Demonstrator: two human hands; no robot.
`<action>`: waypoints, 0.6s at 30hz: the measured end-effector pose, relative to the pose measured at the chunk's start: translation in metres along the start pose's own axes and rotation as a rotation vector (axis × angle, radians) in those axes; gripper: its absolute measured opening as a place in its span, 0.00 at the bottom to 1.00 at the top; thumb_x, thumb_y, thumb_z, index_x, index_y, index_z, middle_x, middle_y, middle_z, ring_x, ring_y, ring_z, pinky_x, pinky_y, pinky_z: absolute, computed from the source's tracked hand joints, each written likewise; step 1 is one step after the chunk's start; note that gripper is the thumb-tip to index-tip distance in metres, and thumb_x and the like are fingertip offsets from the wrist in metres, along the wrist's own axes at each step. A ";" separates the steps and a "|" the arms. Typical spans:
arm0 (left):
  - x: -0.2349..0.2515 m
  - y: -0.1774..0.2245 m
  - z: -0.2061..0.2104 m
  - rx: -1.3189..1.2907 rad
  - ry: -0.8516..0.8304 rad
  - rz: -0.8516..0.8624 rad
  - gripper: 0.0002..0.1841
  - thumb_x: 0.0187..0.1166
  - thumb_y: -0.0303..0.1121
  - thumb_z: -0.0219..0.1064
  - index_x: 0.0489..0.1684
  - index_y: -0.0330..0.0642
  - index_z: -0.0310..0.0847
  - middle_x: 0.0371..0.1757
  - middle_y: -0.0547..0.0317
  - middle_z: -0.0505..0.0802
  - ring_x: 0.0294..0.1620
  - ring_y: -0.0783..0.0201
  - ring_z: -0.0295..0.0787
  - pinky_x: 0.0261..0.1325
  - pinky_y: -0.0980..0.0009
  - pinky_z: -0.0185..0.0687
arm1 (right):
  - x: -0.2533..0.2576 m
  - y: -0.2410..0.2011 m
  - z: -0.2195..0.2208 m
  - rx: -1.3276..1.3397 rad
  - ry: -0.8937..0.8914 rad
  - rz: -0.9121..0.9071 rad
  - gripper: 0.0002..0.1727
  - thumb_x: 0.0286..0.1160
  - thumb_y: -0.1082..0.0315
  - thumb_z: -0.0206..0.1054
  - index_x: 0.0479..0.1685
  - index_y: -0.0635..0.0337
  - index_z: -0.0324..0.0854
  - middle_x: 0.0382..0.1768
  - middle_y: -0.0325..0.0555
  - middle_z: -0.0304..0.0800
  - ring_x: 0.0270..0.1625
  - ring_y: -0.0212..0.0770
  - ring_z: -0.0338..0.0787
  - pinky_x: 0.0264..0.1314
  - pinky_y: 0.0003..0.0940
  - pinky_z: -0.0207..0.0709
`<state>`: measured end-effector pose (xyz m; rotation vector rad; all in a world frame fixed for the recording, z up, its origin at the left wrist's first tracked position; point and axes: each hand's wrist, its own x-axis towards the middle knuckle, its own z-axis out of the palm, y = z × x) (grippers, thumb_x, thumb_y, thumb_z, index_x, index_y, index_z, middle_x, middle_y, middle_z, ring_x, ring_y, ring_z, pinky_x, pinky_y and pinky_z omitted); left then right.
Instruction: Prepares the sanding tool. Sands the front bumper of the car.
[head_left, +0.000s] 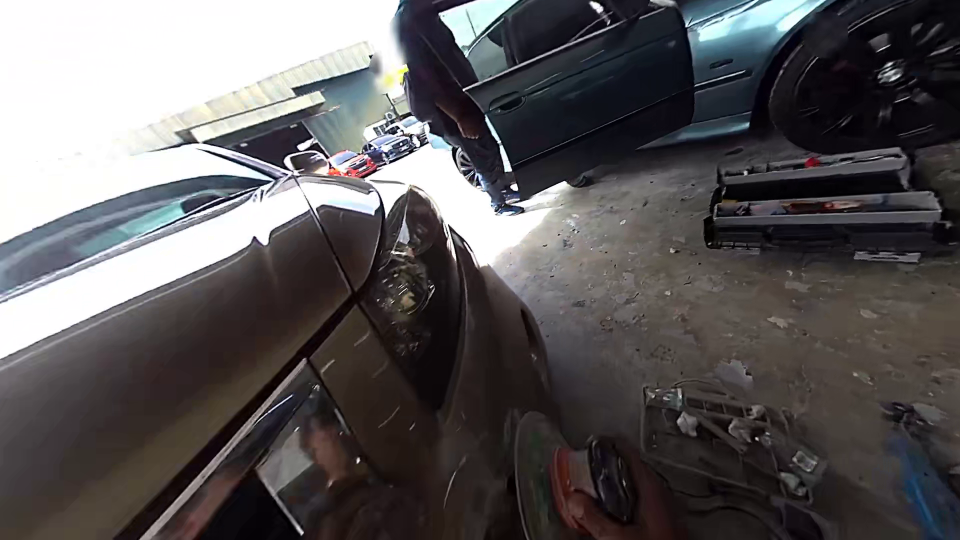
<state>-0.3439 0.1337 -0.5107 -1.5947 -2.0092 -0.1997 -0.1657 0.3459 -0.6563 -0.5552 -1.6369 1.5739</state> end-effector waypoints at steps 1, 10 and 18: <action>-0.008 0.003 -0.004 -0.013 -0.010 -0.044 0.11 0.88 0.39 0.61 0.50 0.48 0.90 0.54 0.56 0.94 0.66 0.56 0.85 0.73 0.61 0.71 | 0.000 0.002 0.000 -0.011 -0.020 0.027 0.41 0.56 0.54 0.85 0.67 0.67 0.72 0.47 0.47 0.89 0.46 0.33 0.92 0.51 0.33 0.89; -0.013 -0.003 0.001 0.032 0.030 -0.024 0.10 0.87 0.41 0.61 0.48 0.50 0.88 0.51 0.58 0.94 0.63 0.57 0.83 0.69 0.62 0.70 | 0.000 0.014 0.011 -0.110 -0.095 0.006 0.45 0.55 0.42 0.84 0.69 0.63 0.73 0.51 0.45 0.90 0.51 0.30 0.91 0.54 0.32 0.87; -0.010 -0.003 0.001 0.030 0.012 -0.020 0.11 0.87 0.40 0.60 0.47 0.49 0.88 0.50 0.57 0.93 0.62 0.56 0.83 0.68 0.61 0.69 | 0.044 0.027 0.016 -0.190 -0.017 0.163 0.47 0.53 0.34 0.78 0.71 0.53 0.72 0.47 0.37 0.91 0.47 0.29 0.92 0.48 0.33 0.87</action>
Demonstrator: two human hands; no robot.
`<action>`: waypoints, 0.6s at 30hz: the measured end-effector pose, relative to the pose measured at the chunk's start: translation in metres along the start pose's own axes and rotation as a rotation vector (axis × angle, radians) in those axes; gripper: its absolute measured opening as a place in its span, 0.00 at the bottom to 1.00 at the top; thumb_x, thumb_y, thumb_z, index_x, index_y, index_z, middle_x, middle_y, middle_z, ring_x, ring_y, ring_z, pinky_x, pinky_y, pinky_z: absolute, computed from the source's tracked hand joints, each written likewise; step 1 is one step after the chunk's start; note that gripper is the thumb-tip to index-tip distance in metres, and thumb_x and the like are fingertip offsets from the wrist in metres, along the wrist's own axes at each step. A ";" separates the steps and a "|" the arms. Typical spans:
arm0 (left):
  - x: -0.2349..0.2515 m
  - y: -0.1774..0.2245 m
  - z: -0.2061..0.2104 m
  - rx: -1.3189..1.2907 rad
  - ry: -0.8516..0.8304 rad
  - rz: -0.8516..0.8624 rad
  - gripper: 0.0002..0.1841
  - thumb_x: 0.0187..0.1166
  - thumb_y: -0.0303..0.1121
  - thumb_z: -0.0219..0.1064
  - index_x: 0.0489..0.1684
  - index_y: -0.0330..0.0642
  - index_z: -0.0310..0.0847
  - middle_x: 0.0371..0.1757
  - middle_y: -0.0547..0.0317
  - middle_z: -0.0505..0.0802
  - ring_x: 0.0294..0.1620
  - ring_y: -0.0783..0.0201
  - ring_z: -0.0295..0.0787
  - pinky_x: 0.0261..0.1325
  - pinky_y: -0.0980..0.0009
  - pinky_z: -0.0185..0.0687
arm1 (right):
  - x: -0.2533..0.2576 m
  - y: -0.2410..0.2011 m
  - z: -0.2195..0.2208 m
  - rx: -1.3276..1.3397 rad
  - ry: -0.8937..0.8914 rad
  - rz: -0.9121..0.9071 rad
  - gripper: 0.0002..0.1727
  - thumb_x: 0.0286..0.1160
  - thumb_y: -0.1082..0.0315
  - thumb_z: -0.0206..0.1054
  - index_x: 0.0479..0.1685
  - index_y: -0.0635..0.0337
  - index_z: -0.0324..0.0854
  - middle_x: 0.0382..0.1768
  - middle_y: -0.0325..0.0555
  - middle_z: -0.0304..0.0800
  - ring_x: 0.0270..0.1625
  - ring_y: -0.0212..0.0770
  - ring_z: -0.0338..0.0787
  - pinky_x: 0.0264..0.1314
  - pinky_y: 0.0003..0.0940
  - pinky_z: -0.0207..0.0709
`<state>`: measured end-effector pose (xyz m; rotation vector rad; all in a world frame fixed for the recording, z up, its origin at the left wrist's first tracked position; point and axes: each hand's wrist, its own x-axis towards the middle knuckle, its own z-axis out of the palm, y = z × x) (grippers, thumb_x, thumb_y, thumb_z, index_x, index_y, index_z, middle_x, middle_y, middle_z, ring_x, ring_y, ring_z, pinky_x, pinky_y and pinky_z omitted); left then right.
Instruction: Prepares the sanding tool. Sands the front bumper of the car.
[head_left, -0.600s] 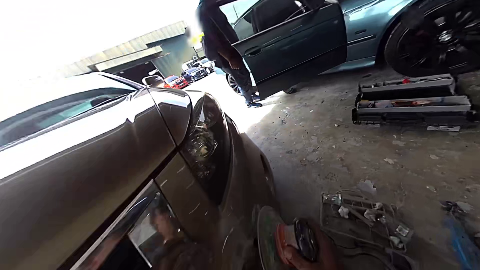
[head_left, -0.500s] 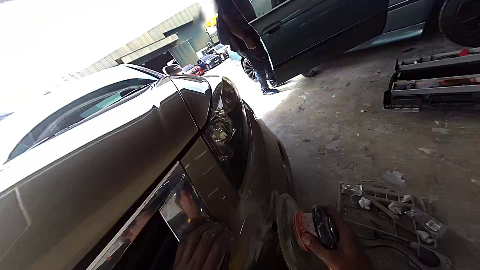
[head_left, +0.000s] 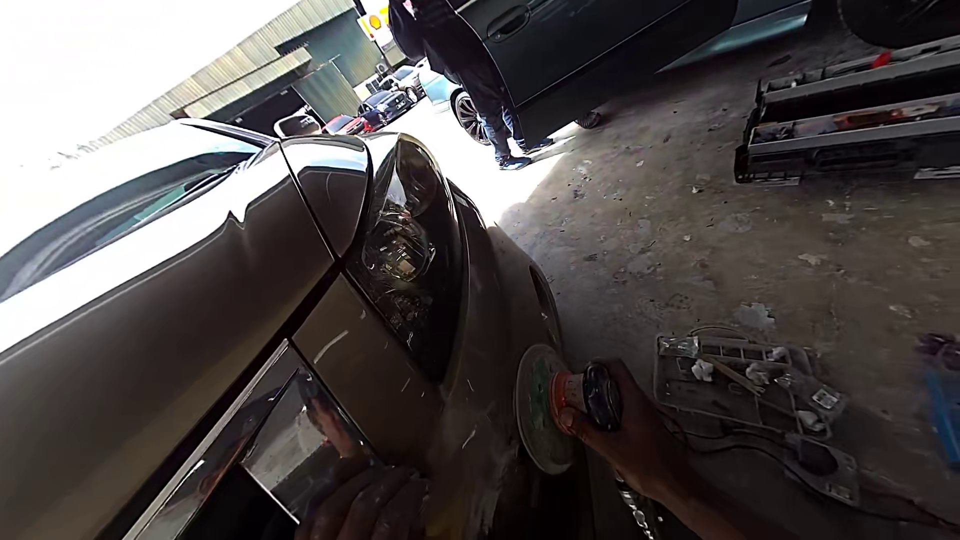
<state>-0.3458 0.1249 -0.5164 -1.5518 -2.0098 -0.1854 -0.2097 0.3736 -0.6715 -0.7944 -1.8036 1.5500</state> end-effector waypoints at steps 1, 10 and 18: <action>0.000 -0.001 0.000 0.003 0.000 0.001 0.11 0.88 0.41 0.60 0.47 0.49 0.88 0.50 0.57 0.93 0.62 0.56 0.83 0.68 0.62 0.69 | 0.005 0.000 0.001 -0.012 0.015 0.016 0.46 0.53 0.33 0.78 0.71 0.51 0.72 0.45 0.36 0.91 0.46 0.30 0.92 0.48 0.34 0.87; 0.001 0.000 -0.001 0.036 0.012 0.017 0.12 0.89 0.43 0.57 0.46 0.51 0.86 0.49 0.59 0.92 0.61 0.58 0.82 0.68 0.64 0.67 | 0.030 -0.022 0.004 -0.084 0.168 0.047 0.43 0.57 0.35 0.79 0.73 0.43 0.69 0.36 0.39 0.89 0.33 0.39 0.90 0.33 0.45 0.85; 0.002 -0.002 0.000 0.012 -0.005 0.006 0.12 0.88 0.41 0.59 0.47 0.50 0.88 0.51 0.58 0.93 0.63 0.57 0.82 0.69 0.63 0.68 | 0.016 -0.032 0.021 -0.056 0.325 -0.220 0.43 0.54 0.33 0.76 0.69 0.48 0.73 0.37 0.31 0.90 0.34 0.27 0.90 0.35 0.33 0.87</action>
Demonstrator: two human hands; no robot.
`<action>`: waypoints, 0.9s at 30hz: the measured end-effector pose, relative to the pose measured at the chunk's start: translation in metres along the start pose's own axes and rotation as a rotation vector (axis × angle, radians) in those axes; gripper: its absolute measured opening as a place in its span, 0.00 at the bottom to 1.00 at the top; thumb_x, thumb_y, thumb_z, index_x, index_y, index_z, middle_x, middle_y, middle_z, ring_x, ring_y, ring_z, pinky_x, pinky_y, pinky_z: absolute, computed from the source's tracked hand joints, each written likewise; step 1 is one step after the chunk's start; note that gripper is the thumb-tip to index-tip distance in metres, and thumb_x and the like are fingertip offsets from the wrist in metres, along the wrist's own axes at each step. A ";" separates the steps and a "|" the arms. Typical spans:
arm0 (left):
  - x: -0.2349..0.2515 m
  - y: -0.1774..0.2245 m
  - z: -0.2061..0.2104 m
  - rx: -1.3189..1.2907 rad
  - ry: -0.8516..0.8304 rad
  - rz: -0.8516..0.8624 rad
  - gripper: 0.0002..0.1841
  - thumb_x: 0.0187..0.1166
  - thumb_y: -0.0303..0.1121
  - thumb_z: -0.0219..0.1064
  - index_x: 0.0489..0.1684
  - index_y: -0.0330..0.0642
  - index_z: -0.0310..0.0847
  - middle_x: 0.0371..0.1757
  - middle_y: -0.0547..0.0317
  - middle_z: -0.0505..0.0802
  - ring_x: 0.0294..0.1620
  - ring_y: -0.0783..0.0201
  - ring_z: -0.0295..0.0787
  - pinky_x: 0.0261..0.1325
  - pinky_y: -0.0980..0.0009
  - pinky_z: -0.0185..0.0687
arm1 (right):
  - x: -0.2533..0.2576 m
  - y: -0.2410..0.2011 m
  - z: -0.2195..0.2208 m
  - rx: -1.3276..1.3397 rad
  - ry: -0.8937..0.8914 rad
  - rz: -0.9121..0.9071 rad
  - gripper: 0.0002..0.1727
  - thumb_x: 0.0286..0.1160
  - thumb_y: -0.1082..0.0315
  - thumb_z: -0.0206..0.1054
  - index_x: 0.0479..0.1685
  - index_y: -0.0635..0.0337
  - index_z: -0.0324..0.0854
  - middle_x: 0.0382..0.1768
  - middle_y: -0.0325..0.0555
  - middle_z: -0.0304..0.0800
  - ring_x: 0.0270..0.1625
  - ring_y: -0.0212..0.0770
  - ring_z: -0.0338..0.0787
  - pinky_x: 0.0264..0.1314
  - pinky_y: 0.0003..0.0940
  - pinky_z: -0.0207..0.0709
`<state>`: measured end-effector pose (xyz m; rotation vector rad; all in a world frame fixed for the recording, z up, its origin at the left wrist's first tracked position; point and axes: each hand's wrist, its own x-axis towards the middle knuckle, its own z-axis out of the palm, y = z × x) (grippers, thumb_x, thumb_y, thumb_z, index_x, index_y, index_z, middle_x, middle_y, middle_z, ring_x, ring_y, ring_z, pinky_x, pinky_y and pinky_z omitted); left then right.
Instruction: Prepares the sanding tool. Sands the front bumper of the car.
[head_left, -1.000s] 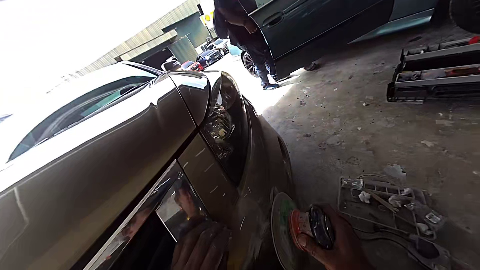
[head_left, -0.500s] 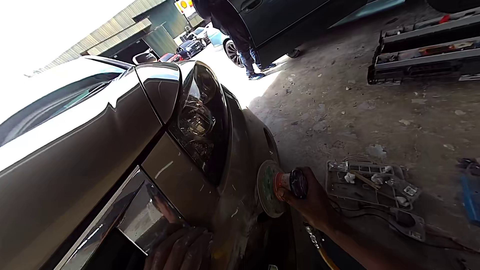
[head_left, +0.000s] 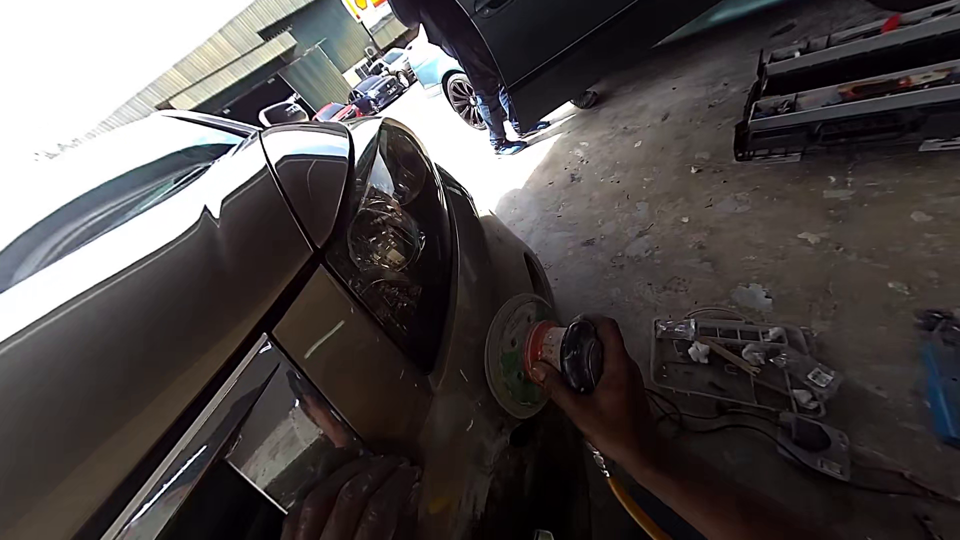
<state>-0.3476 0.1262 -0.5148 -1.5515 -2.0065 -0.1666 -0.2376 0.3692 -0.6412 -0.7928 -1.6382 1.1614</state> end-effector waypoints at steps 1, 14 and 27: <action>0.000 0.000 0.000 0.000 0.002 0.001 0.12 0.88 0.42 0.59 0.47 0.50 0.88 0.51 0.59 0.93 0.63 0.58 0.82 0.69 0.63 0.68 | -0.001 -0.002 0.001 0.016 0.010 -0.014 0.43 0.55 0.33 0.76 0.69 0.48 0.72 0.37 0.30 0.89 0.34 0.26 0.89 0.35 0.31 0.87; 0.002 0.001 0.001 -0.006 0.017 -0.006 0.12 0.88 0.42 0.58 0.46 0.51 0.87 0.50 0.60 0.93 0.61 0.58 0.82 0.66 0.63 0.67 | 0.003 -0.016 0.011 0.071 0.112 -0.007 0.43 0.55 0.35 0.77 0.70 0.48 0.71 0.41 0.30 0.88 0.39 0.25 0.89 0.38 0.29 0.86; 0.001 0.000 0.001 -0.009 0.012 -0.007 0.11 0.88 0.42 0.58 0.47 0.52 0.87 0.50 0.60 0.92 0.63 0.58 0.82 0.70 0.62 0.67 | -0.006 -0.020 0.014 0.202 0.147 -0.020 0.41 0.57 0.39 0.78 0.69 0.51 0.71 0.42 0.30 0.88 0.39 0.23 0.89 0.39 0.24 0.87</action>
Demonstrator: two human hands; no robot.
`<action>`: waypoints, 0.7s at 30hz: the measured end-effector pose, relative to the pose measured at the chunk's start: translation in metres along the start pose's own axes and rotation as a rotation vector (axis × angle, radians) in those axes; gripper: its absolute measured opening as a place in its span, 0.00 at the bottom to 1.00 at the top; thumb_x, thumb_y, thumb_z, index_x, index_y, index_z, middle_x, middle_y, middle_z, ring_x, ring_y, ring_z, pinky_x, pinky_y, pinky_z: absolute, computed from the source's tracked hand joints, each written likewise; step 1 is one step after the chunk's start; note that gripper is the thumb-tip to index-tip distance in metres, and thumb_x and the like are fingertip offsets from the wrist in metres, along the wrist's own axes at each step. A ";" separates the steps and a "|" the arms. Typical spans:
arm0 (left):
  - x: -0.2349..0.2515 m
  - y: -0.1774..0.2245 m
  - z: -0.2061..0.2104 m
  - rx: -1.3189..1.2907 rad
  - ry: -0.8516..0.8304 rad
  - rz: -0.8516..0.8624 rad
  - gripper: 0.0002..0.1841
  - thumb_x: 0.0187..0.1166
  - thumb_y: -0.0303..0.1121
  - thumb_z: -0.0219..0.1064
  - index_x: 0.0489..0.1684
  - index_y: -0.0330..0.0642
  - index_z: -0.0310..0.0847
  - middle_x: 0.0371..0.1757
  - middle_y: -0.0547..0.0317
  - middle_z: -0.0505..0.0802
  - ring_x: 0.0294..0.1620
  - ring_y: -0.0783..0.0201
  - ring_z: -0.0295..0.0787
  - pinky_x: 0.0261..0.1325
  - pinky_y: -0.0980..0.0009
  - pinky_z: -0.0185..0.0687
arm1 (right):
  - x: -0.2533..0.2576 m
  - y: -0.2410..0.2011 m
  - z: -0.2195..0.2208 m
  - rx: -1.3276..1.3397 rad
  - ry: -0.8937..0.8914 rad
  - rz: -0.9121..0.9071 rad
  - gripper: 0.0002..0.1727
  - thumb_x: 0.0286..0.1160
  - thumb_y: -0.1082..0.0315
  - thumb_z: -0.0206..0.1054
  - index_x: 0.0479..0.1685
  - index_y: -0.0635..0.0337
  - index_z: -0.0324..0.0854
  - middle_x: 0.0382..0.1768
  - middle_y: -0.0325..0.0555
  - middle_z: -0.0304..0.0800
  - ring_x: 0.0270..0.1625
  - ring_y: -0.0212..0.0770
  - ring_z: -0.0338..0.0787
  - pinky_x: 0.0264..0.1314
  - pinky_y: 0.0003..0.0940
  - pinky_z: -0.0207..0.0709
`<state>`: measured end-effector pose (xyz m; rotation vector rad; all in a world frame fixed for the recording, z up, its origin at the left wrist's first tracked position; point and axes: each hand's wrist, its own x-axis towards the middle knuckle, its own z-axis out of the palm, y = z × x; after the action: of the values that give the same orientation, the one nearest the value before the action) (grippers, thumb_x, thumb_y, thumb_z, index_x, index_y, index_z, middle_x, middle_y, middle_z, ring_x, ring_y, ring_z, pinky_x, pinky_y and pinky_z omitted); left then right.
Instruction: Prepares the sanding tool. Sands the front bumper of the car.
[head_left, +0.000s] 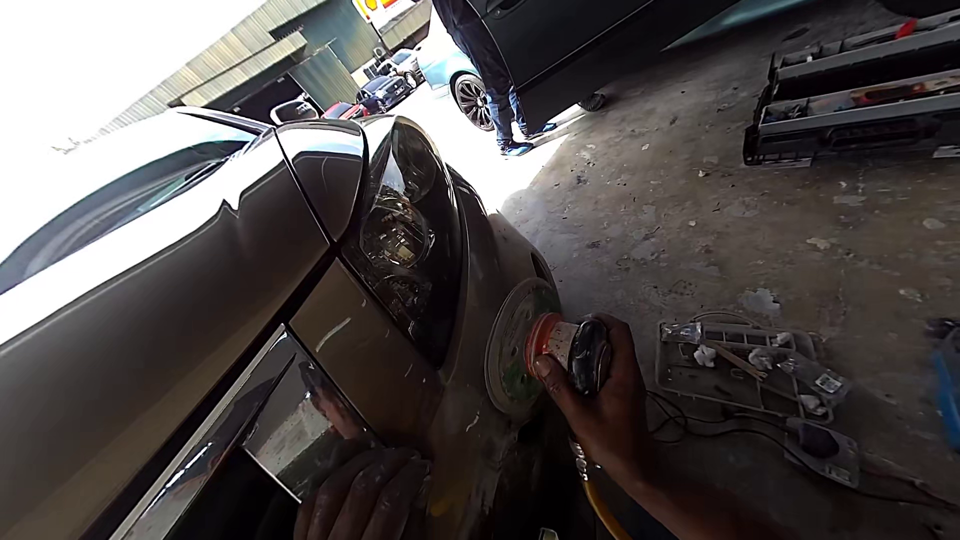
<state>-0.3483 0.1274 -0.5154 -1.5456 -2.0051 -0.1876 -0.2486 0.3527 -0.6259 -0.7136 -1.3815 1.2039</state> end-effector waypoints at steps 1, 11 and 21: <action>0.000 0.000 0.000 -0.004 -0.002 0.001 0.11 0.88 0.42 0.58 0.47 0.51 0.87 0.51 0.60 0.93 0.63 0.58 0.82 0.70 0.62 0.67 | -0.001 -0.001 0.000 0.015 -0.002 -0.013 0.41 0.58 0.39 0.78 0.69 0.50 0.71 0.42 0.30 0.88 0.39 0.22 0.89 0.39 0.23 0.87; 0.000 0.001 0.000 0.001 -0.004 0.003 0.12 0.88 0.43 0.58 0.47 0.51 0.87 0.50 0.60 0.92 0.64 0.58 0.82 0.69 0.63 0.67 | -0.003 -0.002 0.002 0.083 0.014 0.041 0.40 0.57 0.42 0.79 0.68 0.49 0.70 0.42 0.30 0.88 0.39 0.23 0.90 0.38 0.22 0.87; 0.002 0.000 -0.001 0.005 -0.007 0.008 0.12 0.88 0.42 0.58 0.46 0.51 0.87 0.50 0.60 0.92 0.63 0.58 0.82 0.68 0.63 0.67 | -0.009 0.000 0.001 0.089 0.018 0.063 0.39 0.58 0.42 0.79 0.68 0.50 0.70 0.42 0.30 0.88 0.38 0.23 0.90 0.38 0.22 0.87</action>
<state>-0.3484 0.1283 -0.5138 -1.5526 -2.0032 -0.1744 -0.2476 0.3445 -0.6283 -0.7081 -1.2911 1.2973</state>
